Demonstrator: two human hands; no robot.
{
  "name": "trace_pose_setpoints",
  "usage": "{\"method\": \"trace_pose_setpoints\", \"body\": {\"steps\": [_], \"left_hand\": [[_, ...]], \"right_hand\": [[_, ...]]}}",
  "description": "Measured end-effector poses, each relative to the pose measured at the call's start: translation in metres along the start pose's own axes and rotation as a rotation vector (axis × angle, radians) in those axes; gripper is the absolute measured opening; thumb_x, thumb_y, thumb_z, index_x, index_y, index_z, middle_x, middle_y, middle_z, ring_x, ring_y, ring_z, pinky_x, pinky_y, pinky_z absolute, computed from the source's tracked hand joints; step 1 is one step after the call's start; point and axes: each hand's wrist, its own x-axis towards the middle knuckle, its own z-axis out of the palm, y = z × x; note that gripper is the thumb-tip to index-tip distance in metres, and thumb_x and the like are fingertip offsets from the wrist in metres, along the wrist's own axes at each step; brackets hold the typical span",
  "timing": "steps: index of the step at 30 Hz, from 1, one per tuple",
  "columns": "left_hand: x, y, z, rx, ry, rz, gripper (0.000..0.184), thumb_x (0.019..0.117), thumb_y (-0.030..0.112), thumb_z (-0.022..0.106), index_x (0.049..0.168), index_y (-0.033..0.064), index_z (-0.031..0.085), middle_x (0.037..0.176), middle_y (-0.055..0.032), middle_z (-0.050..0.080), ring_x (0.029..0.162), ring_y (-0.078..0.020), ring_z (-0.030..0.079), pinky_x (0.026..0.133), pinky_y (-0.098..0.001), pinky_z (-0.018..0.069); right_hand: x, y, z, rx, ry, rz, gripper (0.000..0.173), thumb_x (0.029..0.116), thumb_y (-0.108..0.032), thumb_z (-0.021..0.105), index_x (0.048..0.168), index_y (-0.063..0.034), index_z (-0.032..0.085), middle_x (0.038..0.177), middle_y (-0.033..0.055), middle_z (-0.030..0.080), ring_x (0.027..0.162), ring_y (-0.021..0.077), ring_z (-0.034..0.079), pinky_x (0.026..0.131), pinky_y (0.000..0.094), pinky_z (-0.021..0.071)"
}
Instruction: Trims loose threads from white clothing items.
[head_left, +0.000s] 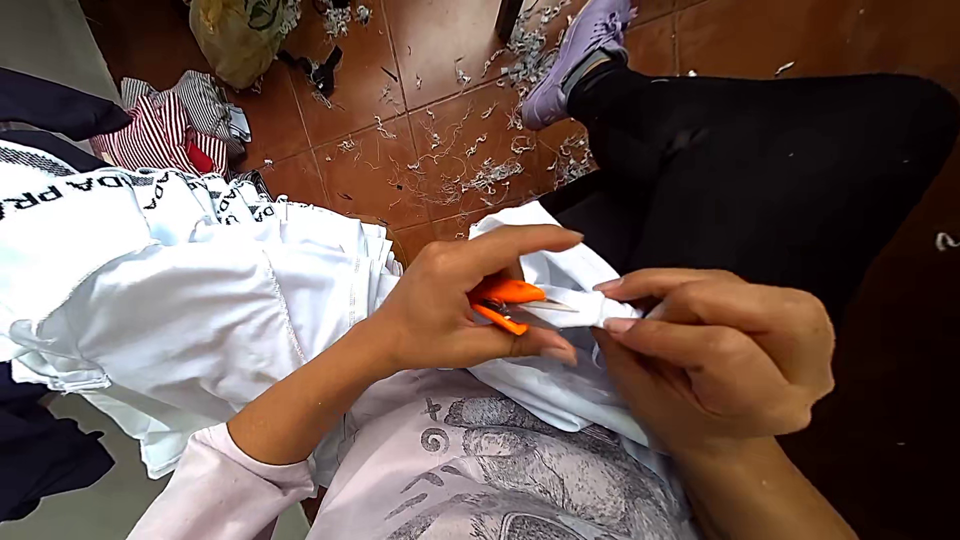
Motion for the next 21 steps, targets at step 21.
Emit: {"method": "trace_pose_setpoints", "body": {"steps": [21], "left_hand": [[0.026,0.008,-0.033,0.264,0.094,0.049,0.035,0.0920,0.019,0.069,0.111,-0.0108,0.067,0.095,-0.0134,0.066,0.080,-0.0077,0.058,0.069,-0.0208,0.0486]], "right_hand": [[-0.004,-0.001,-0.003,-0.109,-0.065,-0.247,0.012,0.0975,-0.001,0.057,0.093,-0.0053,0.047,0.093,0.0103,0.055,0.094,0.0219,0.062,0.091,0.0373,0.0552]]}}
